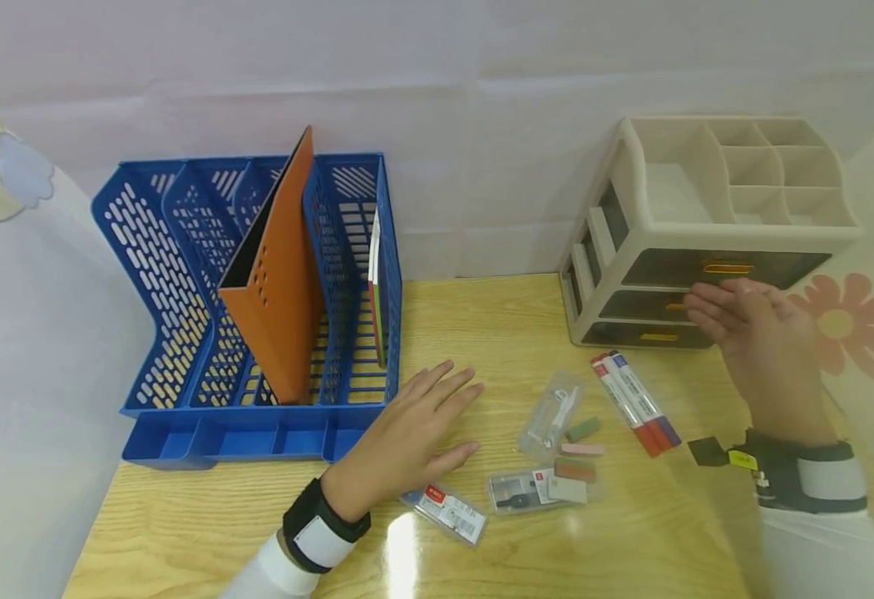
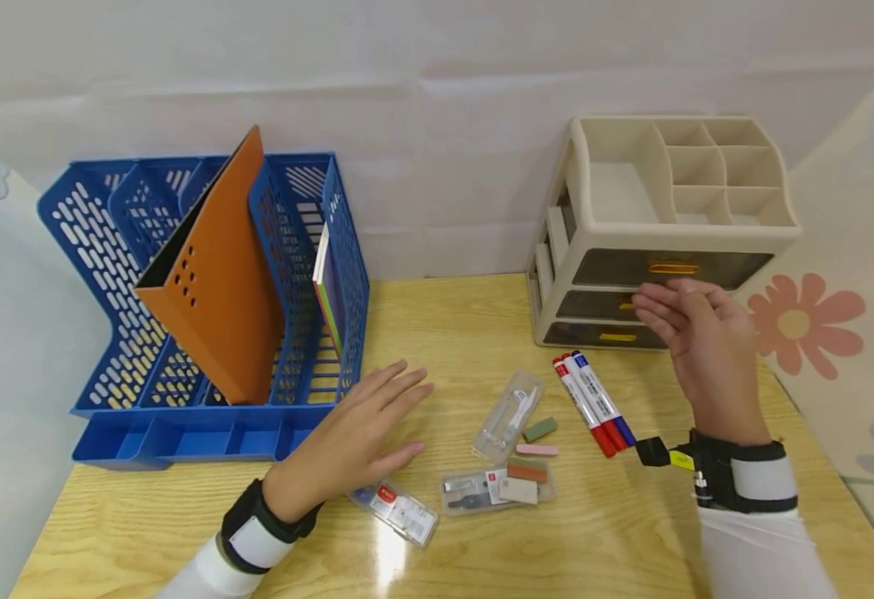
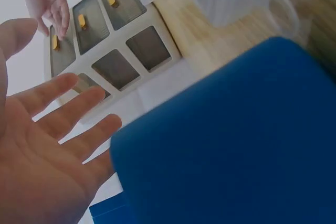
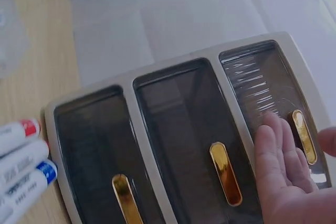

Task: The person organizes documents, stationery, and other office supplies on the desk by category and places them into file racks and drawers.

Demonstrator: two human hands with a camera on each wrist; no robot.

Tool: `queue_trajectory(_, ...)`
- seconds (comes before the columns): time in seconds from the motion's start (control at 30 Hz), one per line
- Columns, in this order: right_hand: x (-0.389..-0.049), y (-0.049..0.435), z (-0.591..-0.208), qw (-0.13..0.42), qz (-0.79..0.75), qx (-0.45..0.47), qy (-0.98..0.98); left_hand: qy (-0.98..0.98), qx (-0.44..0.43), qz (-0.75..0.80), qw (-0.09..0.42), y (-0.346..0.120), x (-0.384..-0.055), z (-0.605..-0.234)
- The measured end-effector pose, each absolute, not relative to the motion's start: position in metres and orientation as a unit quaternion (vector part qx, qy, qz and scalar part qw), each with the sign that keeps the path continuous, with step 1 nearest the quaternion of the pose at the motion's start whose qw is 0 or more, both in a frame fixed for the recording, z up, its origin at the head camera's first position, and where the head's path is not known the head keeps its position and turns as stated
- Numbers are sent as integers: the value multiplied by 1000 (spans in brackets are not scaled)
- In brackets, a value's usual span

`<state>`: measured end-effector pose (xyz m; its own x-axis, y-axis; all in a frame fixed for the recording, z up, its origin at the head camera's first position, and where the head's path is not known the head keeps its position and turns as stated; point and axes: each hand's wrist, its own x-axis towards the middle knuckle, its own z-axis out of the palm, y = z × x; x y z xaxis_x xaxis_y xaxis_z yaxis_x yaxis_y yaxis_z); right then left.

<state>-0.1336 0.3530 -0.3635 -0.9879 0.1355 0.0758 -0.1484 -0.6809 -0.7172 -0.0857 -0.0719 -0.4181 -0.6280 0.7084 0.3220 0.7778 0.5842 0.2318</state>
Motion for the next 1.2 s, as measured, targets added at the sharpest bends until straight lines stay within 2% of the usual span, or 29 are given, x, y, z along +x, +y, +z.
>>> queue_trajectory(0.3, -145, 365, -360, 49, 938, -74, -336, -896, -415, -153, 24, -72, -86, -427)
queue_trajectory(0.5, -148, 362, -355, 57, 930, -117, -343, -893, -421, -160, 24, -72, -87, -431)
queue_trajectory(0.8, -145, 360, -355, 87, 935, -106, -327, -890, -424, -169, 19, -72, -89, -434)
queue_trajectory(1.2, -122, 361, -354, 48, 952, -121, -275, -889, -428, -160, 19, -67, -88, -436)
